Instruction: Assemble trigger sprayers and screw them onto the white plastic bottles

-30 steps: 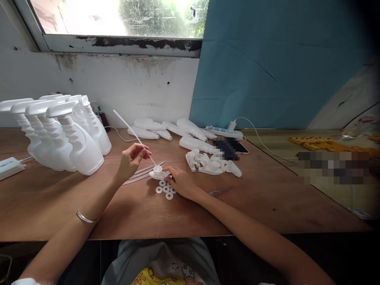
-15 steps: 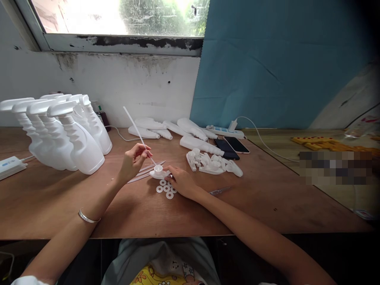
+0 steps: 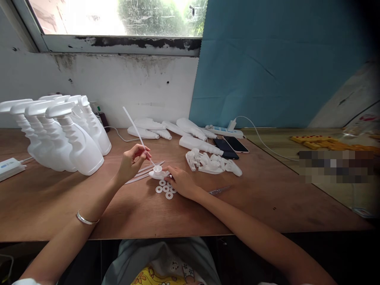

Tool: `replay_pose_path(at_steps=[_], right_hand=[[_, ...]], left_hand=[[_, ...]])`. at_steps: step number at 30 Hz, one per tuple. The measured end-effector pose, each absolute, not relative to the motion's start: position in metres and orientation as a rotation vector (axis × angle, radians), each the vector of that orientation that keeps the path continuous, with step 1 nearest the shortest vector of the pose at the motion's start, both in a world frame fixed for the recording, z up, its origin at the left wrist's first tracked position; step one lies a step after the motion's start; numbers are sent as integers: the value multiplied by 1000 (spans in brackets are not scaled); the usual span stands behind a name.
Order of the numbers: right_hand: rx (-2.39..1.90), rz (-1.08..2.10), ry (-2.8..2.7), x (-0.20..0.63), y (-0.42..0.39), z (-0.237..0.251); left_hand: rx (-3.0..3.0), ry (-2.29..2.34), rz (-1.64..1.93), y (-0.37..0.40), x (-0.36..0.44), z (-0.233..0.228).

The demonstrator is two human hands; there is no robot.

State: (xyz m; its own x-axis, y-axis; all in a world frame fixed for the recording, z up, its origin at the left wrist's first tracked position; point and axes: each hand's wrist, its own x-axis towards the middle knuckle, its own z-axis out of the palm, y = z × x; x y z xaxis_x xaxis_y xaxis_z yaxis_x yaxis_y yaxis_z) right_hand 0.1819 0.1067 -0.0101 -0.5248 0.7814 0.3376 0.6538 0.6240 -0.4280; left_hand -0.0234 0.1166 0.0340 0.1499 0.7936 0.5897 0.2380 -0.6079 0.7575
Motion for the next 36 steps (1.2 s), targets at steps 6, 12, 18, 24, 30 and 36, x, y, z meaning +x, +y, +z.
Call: replay_pose_path(at_steps=[6,12,18,24,30,36], right_hand=[[-1110,348,-2343,182,108,-11],[-1117,351,-2341,181,107,-9],[-1120,342,-2356,181,106,-7],[-1115,329,-2363,181,106,-7],[-1109,327,-2361,181,106,-7],[-1110,321,-2353,181,106,-8]], left_hand=[[1950,1013,1463,115,-23,36],[1929,996,1457,115,-21,35],[2024,1056,1378,112,-11,30],[2066,1108,1313,112,-6,25],[2109,1189,1256,119,-7,19],[2182,1180,1170,121,-5,15]])
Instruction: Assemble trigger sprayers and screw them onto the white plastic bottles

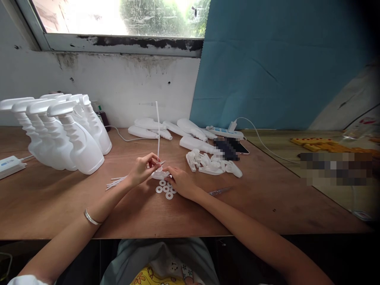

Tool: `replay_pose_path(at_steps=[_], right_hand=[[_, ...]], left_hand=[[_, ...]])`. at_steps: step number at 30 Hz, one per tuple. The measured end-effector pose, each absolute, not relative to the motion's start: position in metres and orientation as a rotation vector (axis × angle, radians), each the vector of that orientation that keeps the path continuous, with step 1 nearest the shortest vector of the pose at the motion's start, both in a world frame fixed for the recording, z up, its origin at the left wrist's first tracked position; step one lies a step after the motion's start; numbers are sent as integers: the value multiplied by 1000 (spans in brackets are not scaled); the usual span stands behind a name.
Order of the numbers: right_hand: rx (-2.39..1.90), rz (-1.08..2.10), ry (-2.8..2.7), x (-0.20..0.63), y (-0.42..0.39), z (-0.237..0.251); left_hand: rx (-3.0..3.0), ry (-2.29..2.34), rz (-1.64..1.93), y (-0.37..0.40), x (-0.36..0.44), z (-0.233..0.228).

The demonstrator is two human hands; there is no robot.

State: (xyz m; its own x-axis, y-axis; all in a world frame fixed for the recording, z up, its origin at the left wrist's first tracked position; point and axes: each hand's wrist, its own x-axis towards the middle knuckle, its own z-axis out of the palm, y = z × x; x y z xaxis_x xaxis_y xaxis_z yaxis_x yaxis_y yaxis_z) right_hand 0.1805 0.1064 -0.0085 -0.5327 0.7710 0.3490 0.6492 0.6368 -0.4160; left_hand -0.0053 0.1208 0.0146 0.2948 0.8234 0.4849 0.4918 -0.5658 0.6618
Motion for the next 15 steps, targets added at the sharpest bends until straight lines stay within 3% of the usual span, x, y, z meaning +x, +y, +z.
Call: replay_pose_path(at_steps=[15], right_hand=[[-1142,329,-2301,180,109,-16]], left_hand=[[2230,1184,1128,119,0,19]])
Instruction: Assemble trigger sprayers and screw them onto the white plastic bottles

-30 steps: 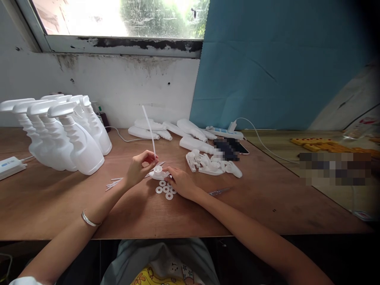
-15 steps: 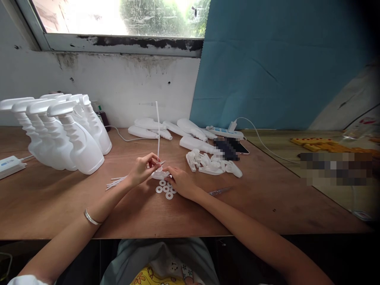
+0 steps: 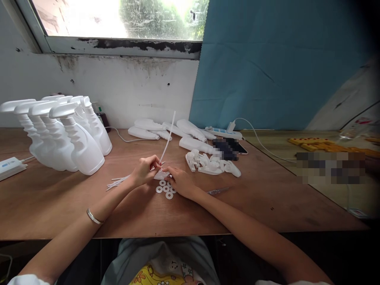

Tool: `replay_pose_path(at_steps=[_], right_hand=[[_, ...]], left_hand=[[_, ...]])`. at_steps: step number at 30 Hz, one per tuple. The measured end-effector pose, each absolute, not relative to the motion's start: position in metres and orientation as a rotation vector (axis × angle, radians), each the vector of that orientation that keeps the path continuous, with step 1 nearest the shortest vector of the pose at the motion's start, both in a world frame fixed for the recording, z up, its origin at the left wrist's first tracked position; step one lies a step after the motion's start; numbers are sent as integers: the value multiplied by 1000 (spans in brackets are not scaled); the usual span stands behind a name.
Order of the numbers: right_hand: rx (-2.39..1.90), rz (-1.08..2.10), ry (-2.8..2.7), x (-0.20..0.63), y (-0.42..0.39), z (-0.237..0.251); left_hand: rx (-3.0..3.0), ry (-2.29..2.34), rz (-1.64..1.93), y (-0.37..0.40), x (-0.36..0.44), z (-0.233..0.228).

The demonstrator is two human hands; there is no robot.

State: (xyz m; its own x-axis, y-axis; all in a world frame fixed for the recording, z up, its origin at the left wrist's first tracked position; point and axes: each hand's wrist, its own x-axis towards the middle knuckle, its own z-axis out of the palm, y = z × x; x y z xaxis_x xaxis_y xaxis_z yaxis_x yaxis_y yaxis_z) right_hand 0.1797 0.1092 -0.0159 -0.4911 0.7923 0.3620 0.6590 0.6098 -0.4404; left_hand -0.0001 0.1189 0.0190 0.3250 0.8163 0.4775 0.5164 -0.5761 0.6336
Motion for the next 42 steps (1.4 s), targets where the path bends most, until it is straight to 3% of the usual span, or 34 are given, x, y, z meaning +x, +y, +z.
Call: replay_pose_path(at_steps=[20,25,27,30,36,42], right_hand=[[-1044,412,-2031,188,99,12],[-997,52,-2134,210,102,34],[-1288,-139,-2106,231,114,47],[-1535,-183,-2034,268,144,63],[-1881,-4,-2097,326,210,55],[-1872,229,-2213,332,236,28]], left_hand=[[1425,943,1112,118,3,9],[1121,884,1335,128,-4,9],[993,873,1385,132,-8,10],[813,882,1413,137,-12,12],[598,893,1421,139,-12,9],[546,849,1399,137,-13,13]])
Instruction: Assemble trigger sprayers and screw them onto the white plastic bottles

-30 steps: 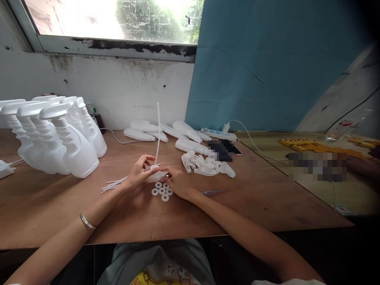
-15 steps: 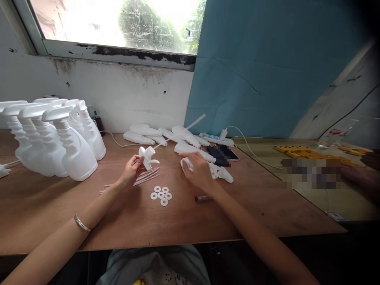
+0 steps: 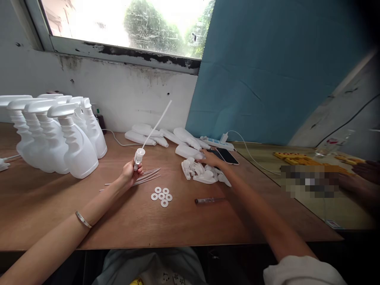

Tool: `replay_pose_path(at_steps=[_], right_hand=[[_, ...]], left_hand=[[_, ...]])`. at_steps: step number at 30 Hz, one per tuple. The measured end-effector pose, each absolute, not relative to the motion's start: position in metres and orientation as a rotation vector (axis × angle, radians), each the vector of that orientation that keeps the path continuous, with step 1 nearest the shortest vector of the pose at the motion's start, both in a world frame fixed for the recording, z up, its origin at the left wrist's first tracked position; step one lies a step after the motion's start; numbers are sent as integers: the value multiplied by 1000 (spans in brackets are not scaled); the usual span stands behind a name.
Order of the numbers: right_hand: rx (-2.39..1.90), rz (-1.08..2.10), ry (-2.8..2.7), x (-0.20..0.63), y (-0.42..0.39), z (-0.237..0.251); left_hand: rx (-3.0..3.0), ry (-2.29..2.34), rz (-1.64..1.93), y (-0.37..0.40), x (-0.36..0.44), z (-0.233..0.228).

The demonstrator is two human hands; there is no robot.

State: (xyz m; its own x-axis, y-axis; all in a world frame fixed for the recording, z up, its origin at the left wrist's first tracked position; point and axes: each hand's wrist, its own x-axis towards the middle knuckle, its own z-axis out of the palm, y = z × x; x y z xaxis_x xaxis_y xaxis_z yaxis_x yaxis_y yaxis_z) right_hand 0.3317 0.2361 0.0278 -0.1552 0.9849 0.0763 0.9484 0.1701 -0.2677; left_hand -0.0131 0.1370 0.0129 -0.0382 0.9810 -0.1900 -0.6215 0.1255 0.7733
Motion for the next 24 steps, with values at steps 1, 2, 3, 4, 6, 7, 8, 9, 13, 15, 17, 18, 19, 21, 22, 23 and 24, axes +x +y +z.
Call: replay_pose_path(at_steps=[1,2,3,4,6,7,8,9,13,15,17,18,19,21,22,23,24], right_hand=[[-1851,245,-2211,331,237,25],[-1829,253,-2198,331,236,23],[-1806,257,-2176,331,235,22],[-1782,257,-2146,332,234,22],[-1718,256,-2072,335,231,27],[-1673,254,-2030,337,230,32],[-1619,253,-1985,338,228,37],[-1558,250,-1933,338,227,44],[-1301,246,-1640,326,228,78],[-1183,252,-1491,314,229,97],[-1064,262,-1399,300,227,113],[-967,281,-1349,293,224,120],[-769,370,-1225,286,220,126],[-648,414,-1164,272,211,133],[-583,447,-1120,266,205,135],[-562,457,-1107,261,200,136],[-539,471,-1085,257,196,137]], left_hand=[[541,846,1401,137,-13,14],[535,846,1403,136,-14,14],[529,849,1403,136,-14,14],[523,853,1402,136,-15,14],[512,863,1404,137,-16,13],[508,869,1408,137,-17,13],[504,876,1415,138,-17,12],[500,883,1423,139,-18,12],[489,917,1451,141,-19,10],[494,927,1455,141,-20,9],[508,934,1454,141,-20,8],[515,938,1455,141,-20,8],[522,943,1455,141,-20,7],[534,951,1454,140,-20,7],[539,955,1453,140,-20,7],[544,958,1451,141,-20,7],[548,960,1449,141,-20,7]])
